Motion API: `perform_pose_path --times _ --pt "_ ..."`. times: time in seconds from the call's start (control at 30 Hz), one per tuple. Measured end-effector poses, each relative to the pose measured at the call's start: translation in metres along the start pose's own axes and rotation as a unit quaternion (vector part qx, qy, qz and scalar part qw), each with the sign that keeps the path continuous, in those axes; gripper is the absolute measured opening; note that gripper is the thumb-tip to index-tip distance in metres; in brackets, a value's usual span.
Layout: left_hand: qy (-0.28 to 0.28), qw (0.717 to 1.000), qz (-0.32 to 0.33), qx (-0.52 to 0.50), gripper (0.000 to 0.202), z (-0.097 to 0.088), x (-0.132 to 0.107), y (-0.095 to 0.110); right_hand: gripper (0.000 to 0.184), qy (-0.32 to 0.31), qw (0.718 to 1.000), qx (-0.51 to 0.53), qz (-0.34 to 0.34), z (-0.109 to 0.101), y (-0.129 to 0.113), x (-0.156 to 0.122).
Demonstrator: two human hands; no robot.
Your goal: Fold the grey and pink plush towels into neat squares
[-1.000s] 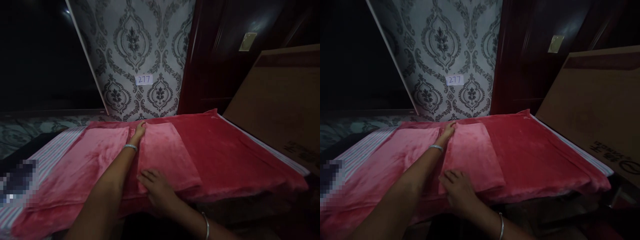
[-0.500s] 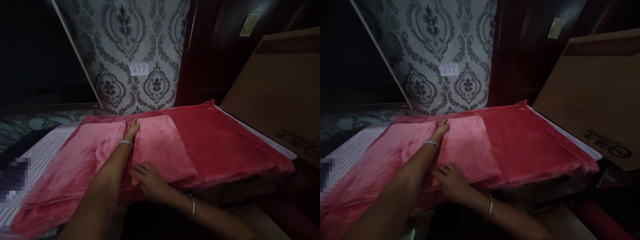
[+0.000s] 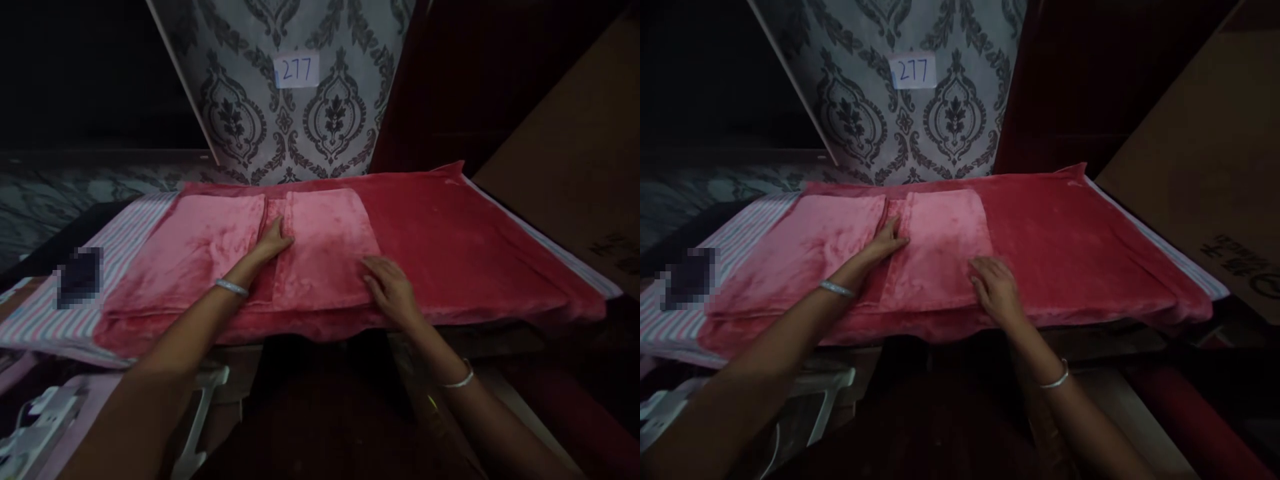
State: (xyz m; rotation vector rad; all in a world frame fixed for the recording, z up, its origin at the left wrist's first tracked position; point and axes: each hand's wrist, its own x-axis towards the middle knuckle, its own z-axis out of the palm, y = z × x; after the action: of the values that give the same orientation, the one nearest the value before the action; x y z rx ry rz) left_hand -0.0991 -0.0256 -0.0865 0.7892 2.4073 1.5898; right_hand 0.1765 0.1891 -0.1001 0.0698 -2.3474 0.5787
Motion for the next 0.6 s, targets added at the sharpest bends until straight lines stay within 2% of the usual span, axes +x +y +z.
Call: perform_pose_path --times 0.1,0.2,0.27,0.33,0.43,0.6 --pt "-0.029 0.999 0.033 -0.012 0.097 0.005 -0.044 -0.004 0.042 -0.04 0.999 -0.024 0.01 0.011 0.012 -0.021" --pt "-0.035 0.997 0.027 -0.058 0.095 0.006 -0.085 -0.001 0.044 -0.049 0.998 -0.02 0.021 0.017 0.012 -0.031" --pt "-0.023 0.998 0.026 -0.047 0.087 0.003 -0.11 0.004 0.044 -0.044 0.999 -0.015 0.012 0.013 0.007 -0.033" --pt "0.013 0.998 0.054 0.015 0.074 -0.001 -0.131 0.011 0.044 -0.058 0.998 -0.017 -0.005 0.007 0.001 -0.034" --pt "0.063 0.986 0.095 0.119 0.053 -0.006 -0.158 0.019 0.042 -0.084 0.996 -0.016 -0.019 0.0 -0.006 -0.035" --pt "0.043 0.983 0.084 0.155 0.044 -0.003 -0.178 0.024 0.039 -0.086 0.996 -0.007 -0.009 0.003 -0.005 -0.035"
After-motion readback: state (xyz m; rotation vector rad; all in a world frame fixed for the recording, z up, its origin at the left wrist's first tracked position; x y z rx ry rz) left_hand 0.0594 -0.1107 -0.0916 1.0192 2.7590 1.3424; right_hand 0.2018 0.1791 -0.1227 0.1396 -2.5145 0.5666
